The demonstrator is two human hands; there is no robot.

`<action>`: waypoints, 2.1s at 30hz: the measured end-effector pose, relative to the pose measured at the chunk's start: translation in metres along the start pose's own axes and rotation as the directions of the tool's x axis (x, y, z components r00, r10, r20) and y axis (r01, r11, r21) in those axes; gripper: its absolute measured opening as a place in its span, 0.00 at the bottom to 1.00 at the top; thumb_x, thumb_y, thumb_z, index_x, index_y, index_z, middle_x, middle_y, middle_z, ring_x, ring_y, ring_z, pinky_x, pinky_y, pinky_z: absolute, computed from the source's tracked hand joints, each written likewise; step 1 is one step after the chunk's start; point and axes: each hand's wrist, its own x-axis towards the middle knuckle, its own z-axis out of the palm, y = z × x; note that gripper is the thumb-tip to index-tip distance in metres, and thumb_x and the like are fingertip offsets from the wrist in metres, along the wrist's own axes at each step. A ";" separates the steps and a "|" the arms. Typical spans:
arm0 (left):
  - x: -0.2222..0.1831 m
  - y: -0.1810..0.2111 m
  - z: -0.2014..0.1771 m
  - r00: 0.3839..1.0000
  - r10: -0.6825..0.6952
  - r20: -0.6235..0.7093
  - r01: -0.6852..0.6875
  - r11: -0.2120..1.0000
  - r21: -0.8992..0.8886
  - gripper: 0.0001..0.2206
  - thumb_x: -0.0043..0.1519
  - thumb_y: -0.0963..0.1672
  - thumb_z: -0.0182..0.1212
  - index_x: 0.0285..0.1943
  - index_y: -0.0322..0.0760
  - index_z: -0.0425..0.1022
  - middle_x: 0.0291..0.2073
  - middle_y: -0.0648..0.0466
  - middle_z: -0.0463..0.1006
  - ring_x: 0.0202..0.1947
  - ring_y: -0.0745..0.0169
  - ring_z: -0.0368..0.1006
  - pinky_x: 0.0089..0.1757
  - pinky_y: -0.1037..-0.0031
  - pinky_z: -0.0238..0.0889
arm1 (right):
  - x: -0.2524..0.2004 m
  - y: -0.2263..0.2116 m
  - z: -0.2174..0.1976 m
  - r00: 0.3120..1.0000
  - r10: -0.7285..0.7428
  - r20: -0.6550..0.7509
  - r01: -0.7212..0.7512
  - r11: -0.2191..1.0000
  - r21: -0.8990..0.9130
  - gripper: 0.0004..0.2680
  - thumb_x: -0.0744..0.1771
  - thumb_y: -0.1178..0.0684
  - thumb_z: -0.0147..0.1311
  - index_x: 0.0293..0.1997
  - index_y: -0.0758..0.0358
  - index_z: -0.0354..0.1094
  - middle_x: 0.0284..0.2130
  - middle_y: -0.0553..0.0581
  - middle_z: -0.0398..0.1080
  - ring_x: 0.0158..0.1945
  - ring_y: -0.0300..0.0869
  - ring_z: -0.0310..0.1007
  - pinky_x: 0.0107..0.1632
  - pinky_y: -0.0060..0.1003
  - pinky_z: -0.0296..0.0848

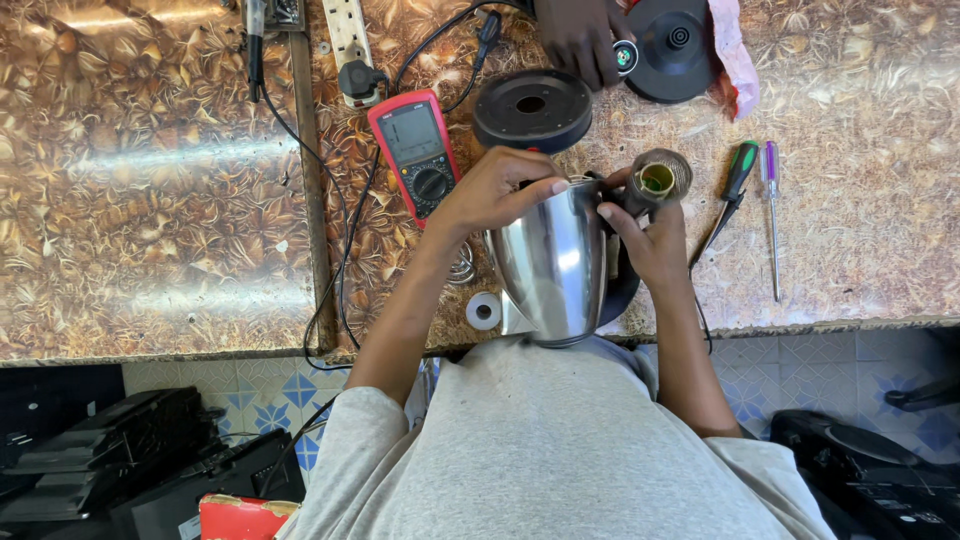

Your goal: The person disassembles a stainless steel electric kettle, removes the heating element, and uses a soldering iron to work on the kettle's power cord plug. They then reassemble the kettle by inserting the heating element back into the base.

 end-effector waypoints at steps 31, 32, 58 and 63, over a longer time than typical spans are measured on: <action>-0.041 0.021 0.009 0.941 -0.003 -0.338 0.100 0.958 0.268 0.12 0.71 0.47 0.53 0.58 0.40 0.75 0.52 0.50 0.78 0.56 0.54 0.73 0.58 0.61 0.67 | -0.017 -0.054 -0.030 0.897 -0.136 -0.420 0.314 0.865 0.391 0.19 0.68 0.34 0.58 0.54 0.56 0.59 0.27 0.56 0.62 0.27 0.44 0.63 0.33 0.36 0.67; -0.043 0.015 0.000 0.900 -0.008 -0.435 0.158 0.938 0.308 0.13 0.71 0.49 0.51 0.57 0.41 0.75 0.51 0.49 0.79 0.55 0.54 0.75 0.57 0.59 0.69 | -0.009 -0.056 -0.029 0.881 -0.178 -0.438 0.328 0.898 0.294 0.18 0.68 0.37 0.60 0.51 0.55 0.59 0.31 0.55 0.64 0.33 0.43 0.66 0.44 0.38 0.69; -0.141 -0.013 -0.151 0.196 -0.585 -0.787 0.141 0.811 -0.568 0.17 0.65 0.55 0.53 0.34 0.42 0.73 0.11 0.62 0.53 0.11 0.65 0.56 0.18 0.69 0.60 | 0.012 0.024 -0.015 0.973 -0.201 -0.114 0.135 0.896 -0.422 0.15 0.63 0.70 0.63 0.54 0.68 0.70 0.60 0.69 0.63 0.69 0.70 0.55 0.69 0.70 0.50; -0.148 0.023 -0.097 0.534 -0.378 -0.756 0.082 0.914 -0.398 0.15 0.68 0.50 0.53 0.38 0.33 0.69 0.10 0.56 0.59 0.10 0.64 0.63 0.19 0.72 0.68 | 0.016 0.047 -0.029 0.989 -0.139 -0.054 0.080 0.796 -0.599 0.20 0.61 0.70 0.61 0.58 0.65 0.67 0.67 0.66 0.57 0.74 0.65 0.47 0.66 0.65 0.54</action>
